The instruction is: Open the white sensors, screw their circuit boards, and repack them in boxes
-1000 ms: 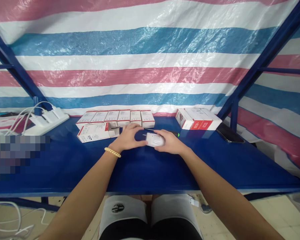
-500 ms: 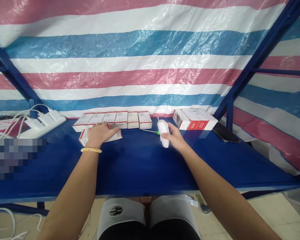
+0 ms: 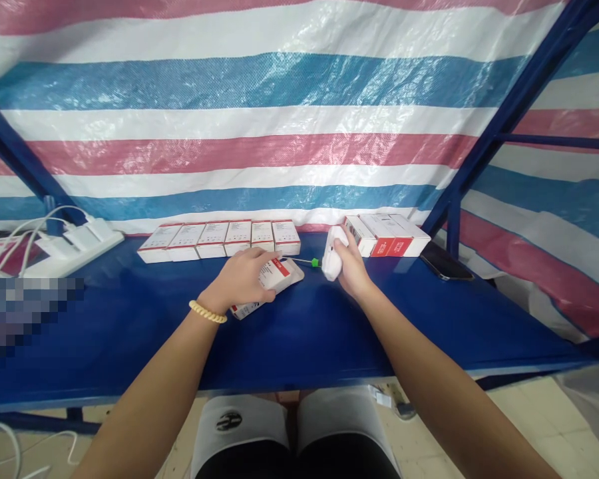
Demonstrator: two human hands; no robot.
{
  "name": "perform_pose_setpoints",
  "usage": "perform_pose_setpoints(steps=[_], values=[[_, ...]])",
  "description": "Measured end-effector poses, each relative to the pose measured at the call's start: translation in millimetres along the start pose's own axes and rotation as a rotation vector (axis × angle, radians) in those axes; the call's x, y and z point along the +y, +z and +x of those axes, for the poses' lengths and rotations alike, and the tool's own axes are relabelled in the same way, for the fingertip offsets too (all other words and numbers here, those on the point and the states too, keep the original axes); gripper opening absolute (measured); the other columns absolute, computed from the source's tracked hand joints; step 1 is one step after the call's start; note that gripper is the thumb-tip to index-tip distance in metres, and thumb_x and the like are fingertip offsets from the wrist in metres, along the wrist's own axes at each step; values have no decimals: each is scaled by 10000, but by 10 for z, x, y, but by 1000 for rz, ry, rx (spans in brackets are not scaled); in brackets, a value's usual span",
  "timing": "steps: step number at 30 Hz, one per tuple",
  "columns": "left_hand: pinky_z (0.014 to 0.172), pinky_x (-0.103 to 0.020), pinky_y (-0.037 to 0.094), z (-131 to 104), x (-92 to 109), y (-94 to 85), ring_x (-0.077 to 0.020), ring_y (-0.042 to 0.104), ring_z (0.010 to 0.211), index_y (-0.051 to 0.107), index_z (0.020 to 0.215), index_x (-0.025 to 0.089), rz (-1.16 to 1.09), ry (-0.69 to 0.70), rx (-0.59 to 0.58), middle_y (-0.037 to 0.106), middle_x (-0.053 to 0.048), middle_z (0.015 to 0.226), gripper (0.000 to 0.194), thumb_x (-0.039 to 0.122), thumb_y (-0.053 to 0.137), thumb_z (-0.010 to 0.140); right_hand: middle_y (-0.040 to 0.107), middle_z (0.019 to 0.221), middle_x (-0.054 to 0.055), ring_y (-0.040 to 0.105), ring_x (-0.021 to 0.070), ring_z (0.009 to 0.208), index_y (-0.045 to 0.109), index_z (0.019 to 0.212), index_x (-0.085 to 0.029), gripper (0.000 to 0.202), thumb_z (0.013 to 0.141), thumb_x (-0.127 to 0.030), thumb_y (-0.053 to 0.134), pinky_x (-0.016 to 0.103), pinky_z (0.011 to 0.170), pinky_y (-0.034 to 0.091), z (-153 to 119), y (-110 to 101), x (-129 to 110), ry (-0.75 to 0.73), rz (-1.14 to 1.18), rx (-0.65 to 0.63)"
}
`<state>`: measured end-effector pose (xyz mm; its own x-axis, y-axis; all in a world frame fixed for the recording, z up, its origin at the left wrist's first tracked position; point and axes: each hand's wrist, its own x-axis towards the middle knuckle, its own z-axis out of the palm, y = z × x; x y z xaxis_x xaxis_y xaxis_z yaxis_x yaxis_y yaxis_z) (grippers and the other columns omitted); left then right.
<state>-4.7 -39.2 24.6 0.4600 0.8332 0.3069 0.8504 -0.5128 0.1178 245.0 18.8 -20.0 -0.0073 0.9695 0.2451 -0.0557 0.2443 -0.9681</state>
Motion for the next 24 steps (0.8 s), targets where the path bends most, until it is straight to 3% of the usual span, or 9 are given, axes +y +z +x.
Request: perform_pose_setpoints(steps=[3, 6, 9, 17, 24], values=[[950, -464, 476, 16, 130, 25, -341, 580, 1099, 574, 1319, 204, 85, 118, 112, 595, -142, 1239, 720, 315, 746, 628, 604, 1082, 57, 659, 196, 749, 320, 1322, -344, 634, 820, -661, 541, 302, 440, 533, -18, 35, -63, 100, 144, 57], [928, -481, 476, 30, 237, 98, -353, 559, 1116, 582, 1282, 205, 154, 154, 169, 555, -158, 1266, 650, 218, 704, 644, 587, 987, 3, 649, 164, 673, 357, 1130, -320, 584, 748, -608, 693, 281, 385, 538, -42, 61, -112, 152, 234, 104], [904, -496, 476, 46, 321, 180, -364, 546, 1122, 557, 1299, 200, 184, 143, 177, 540, -166, 1278, 672, 172, 686, 640, 582, 984, -12, 661, 160, 705, 346, 1043, -303, 607, 691, -550, 774, 276, 407, 567, -68, 94, -124, 125, 272, 88], [869, -487, 467, 69, 436, 293, -366, 539, 1120, 467, 1398, 144, 232, 89, 312, 547, -197, 1281, 744, 130, 639, 674, 558, 1081, -29, 652, 133, 777, 299, 1044, -314, 648, 668, -471, 803, 291, 568, 605, -131, 186, -65, 33, 324, 3], [841, -455, 490, 82, 407, 379, -335, 565, 1062, 478, 1379, 113, 251, 164, 536, 569, -190, 1221, 697, 166, 640, 704, 633, 983, 5, 653, 190, 829, 373, 1113, -309, 703, 629, -525, 834, 365, 730, 589, -128, 153, -21, -164, 114, -123]])
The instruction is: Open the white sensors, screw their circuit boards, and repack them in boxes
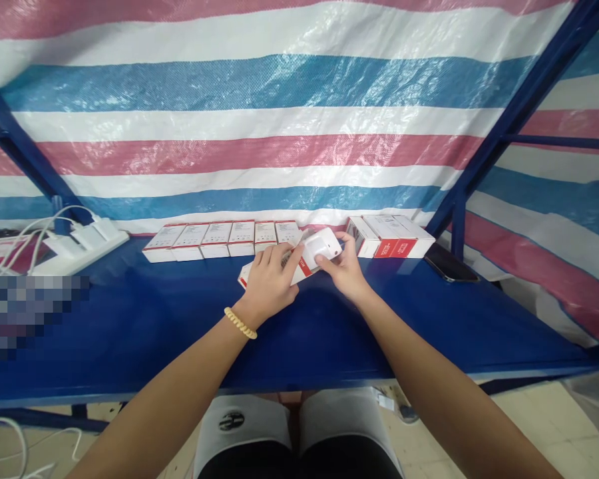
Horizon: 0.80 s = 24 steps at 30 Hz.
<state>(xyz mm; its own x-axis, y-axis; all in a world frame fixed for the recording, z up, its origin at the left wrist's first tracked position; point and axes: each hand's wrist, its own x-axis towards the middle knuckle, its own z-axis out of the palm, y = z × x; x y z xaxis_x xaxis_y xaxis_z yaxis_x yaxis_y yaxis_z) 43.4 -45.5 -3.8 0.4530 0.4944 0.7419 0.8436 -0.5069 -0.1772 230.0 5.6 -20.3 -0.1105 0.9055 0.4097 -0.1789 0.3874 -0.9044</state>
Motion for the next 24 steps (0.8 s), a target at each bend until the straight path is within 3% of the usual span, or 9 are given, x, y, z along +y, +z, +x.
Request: perform_pose_setpoints(steps=[3, 7, 10, 13, 16, 18, 22, 24], values=[[851, -437, 500, -1, -3, 27, -317, 574, 1059, 487, 1366, 124, -48, -12, 107, 572, -177, 1205, 671, 185, 649, 717, 653, 963, 19, 652, 201, 861, 507, 1110, -289, 543, 713, -542, 778, 399, 800, 574, -21, -14, -35, -52, -124, -132], [874, -431, 508, -3, -23, 71, -298, 586, 1040, 491, 1363, 146, -94, -50, 201, 571, -165, 1197, 671, 203, 675, 719, 614, 1035, 60, 632, 224, 1009, 683, 946, -251, 360, 838, -591, 629, 421, 886, 548, -55, -1, -59, -194, -322, -208], [897, -415, 515, -2, -51, 111, -283, 587, 1056, 468, 1387, 181, -143, -127, 266, 564, -147, 1213, 702, 233, 704, 729, 566, 1151, 73, 624, 213, 1027, 694, 1011, -263, 347, 858, -564, 618, 393, 846, 568, -91, 50, -50, -241, -333, -220], [943, -429, 512, 8, -70, 137, -294, 570, 1120, 427, 1409, 185, -244, -262, 319, 552, -145, 1228, 806, 365, 786, 711, 545, 1235, 79, 627, 179, 924, 585, 1208, -293, 447, 828, -507, 682, 321, 678, 578, -117, 115, -29, -204, -255, -117], [966, -472, 504, 20, -75, 141, -314, 551, 1154, 410, 1400, 185, -375, -385, 299, 545, -146, 1234, 969, 553, 846, 617, 543, 1231, 76, 635, 165, 866, 489, 1268, -308, 557, 795, -499, 714, 282, 585, 567, -108, 154, -3, -163, -156, -25], [970, -486, 499, 19, -77, 139, -312, 550, 1153, 450, 1350, 195, -494, -444, 262, 541, -133, 1219, 935, 591, 844, 601, 566, 1189, 66, 645, 169, 867, 441, 1298, -322, 608, 788, -509, 715, 274, 574, 572, -87, 158, 10, -162, -109, -5], [948, -466, 512, -7, -79, 168, -281, 569, 1152, 439, 1279, 215, -910, -537, 166, 530, -118, 1236, 693, 485, 776, 736, 584, 1229, 72, 646, 186, 912, 432, 1324, -333, 621, 800, -540, 693, 276, 563, 575, -61, 125, 0, -159, -102, -22], [889, -426, 542, -23, -75, 190, -244, 615, 1075, 379, 1280, 235, -1135, -556, 86, 539, -108, 1240, 662, 412, 760, 768, 559, 1294, 86, 637, 205, 955, 446, 1363, -341, 635, 812, -566, 668, 311, 602, 591, -67, 99, -20, -157, -161, -38]])
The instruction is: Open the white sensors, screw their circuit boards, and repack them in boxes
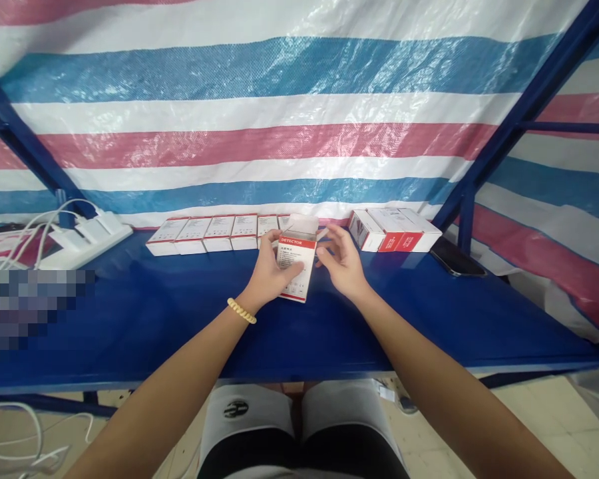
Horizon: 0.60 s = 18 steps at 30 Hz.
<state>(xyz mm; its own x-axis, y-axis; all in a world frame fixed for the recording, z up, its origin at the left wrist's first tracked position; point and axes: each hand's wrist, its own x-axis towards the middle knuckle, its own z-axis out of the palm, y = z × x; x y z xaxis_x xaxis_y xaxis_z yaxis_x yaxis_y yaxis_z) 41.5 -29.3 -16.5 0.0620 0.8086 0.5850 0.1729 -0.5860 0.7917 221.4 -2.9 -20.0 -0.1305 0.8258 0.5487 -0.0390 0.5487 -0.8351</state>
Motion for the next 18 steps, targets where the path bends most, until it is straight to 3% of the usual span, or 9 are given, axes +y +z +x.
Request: perform_pose_setpoints(steps=[4, 8, 11, 14, 18], values=[[748, -345, 573, -18, 5, 11, -219, 645, 995, 346, 1279, 265, -131, -81, -152, 544, -106, 1268, 704, 365, 797, 748, 493, 1380, 88, 542, 291, 1232, 581, 1295, -350, 549, 831, -642, 600, 475, 878, 582, -8, -54, -28, -42, -169, -36], [674, -292, 564, -21, 50, 5, -213, 648, 967, 440, 1234, 258, -144, -108, -222, 570, -88, 1218, 599, 378, 792, 765, 510, 1363, 72, 336, 318, 1444, 715, 1019, -308, 461, 777, -691, 632, 568, 1141, 366, 18, -84, -30, -48, -232, -8], [714, -293, 563, -7, 64, -10, -200, 643, 963, 503, 1171, 244, -191, -100, -231, 589, -66, 1165, 477, 376, 768, 797, 625, 1240, 64, 450, 308, 1368, 723, 972, -288, 428, 762, -659, 673, 545, 1114, 389, 35, -85, -54, 59, -121, -16], [764, -317, 562, 20, 62, -30, -181, 642, 935, 533, 1152, 239, -226, -106, -231, 590, -56, 1161, 426, 374, 755, 813, 720, 1040, 37, 654, 262, 1074, 720, 998, -278, 398, 747, -587, 729, 480, 950, 516, 33, -75, -104, 169, 79, -61], [836, -354, 555, 39, 40, -34, -205, 639, 1001, 551, 1171, 231, -222, -82, -230, 615, -72, 1169, 411, 374, 736, 833, 746, 1053, 19, 682, 228, 1020, 743, 919, -264, 313, 701, -479, 809, 424, 927, 538, 29, -68, -153, 74, 169, 9]])
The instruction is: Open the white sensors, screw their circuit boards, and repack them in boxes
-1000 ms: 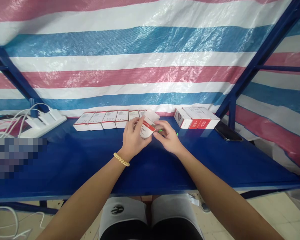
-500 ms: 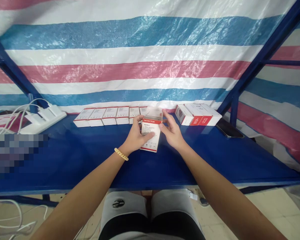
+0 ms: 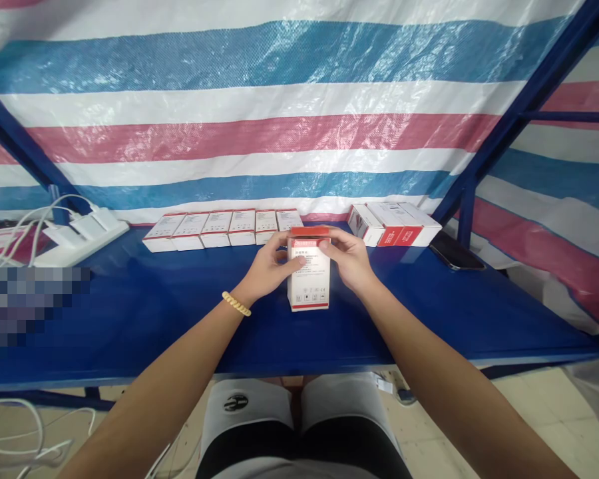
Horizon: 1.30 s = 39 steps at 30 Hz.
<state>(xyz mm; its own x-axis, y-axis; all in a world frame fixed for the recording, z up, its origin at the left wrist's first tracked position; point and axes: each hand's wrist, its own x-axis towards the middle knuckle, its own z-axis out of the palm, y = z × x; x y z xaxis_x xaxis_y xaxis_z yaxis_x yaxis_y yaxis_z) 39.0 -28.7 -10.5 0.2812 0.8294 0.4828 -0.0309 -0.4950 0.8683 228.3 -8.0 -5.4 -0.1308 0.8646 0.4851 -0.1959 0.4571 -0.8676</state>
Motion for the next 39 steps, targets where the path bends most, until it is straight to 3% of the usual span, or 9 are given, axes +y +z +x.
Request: perform_pose_setpoints(steps=[4, 8, 11, 16, 22, 29, 36, 39], values=[[802, -361, 577, -20, -26, 16, -198, 664, 959, 510, 1238, 248, 22, 11, 15, 615, -92, 1230, 469, 379, 723, 841, 759, 891, 9, 704, 217, 872, 717, 780, -247, 314, 671, -525, 814, 427, 852, 569, 17, 3, 10, -21, -8, 122], [689, -312, 595, -59, -11, 24, -212, 679, 966, 422, 1372, 287, 138, 50, -19, 563, -125, 1351, 589, 383, 696, 859, 743, 822, 11, 700, 208, 776, 589, 672, -231, 416, 657, -594, 791, 411, 767, 583, 37, -10, 25, 1, -11, 233], [686, -314, 601, -81, 1, 20, -240, 677, 1016, 393, 1431, 292, 233, 109, -54, 555, -138, 1374, 624, 374, 671, 879, 739, 866, 3, 707, 209, 811, 541, 761, -250, 394, 689, -555, 780, 406, 766, 582, 42, -44, 12, -12, 30, 197], [766, -359, 605, -86, -24, -16, -228, 675, 1016, 248, 1539, 376, 370, 220, -94, 514, -111, 1440, 742, 351, 638, 908, 725, 941, 9, 695, 221, 884, 624, 1107, -330, 372, 797, -524, 692, 445, 812, 567, 36, -85, -42, -65, -53, 99], [848, -360, 583, -78, -27, -83, -254, 576, 1202, 297, 1536, 362, 557, 348, -120, 491, -90, 1467, 642, 321, 565, 954, 701, 936, 27, 662, 226, 904, 767, 890, -299, 251, 824, -523, 675, 445, 827, 554, -2, -45, -156, -178, -224, 78], [813, -403, 596, -87, 13, -70, -240, 674, 1006, 155, 1566, 326, 427, 182, -161, 504, -135, 1459, 747, 361, 572, 948, 686, 948, 31, 654, 219, 914, 793, 861, -337, 227, 777, -537, 728, 416, 775, 565, -30, -65, -191, -189, -169, 32], [769, -374, 601, -78, 0, -70, -232, 679, 999, 389, 1401, 272, 338, 189, -146, 589, -130, 1311, 491, 361, 564, 952, 657, 1032, 31, 645, 213, 932, 766, 901, -325, 222, 737, -473, 785, 440, 808, 572, -50, -94, -137, -193, -201, -108], [794, -381, 593, -78, -29, -79, -234, 671, 1025, 416, 1359, 265, 342, 220, -140, 589, -128, 1299, 450, 356, 575, 947, 634, 1131, 48, 635, 235, 1022, 746, 969, -314, 258, 749, -447, 777, 449, 851, 573, -61, -97, -119, -227, -246, -111]])
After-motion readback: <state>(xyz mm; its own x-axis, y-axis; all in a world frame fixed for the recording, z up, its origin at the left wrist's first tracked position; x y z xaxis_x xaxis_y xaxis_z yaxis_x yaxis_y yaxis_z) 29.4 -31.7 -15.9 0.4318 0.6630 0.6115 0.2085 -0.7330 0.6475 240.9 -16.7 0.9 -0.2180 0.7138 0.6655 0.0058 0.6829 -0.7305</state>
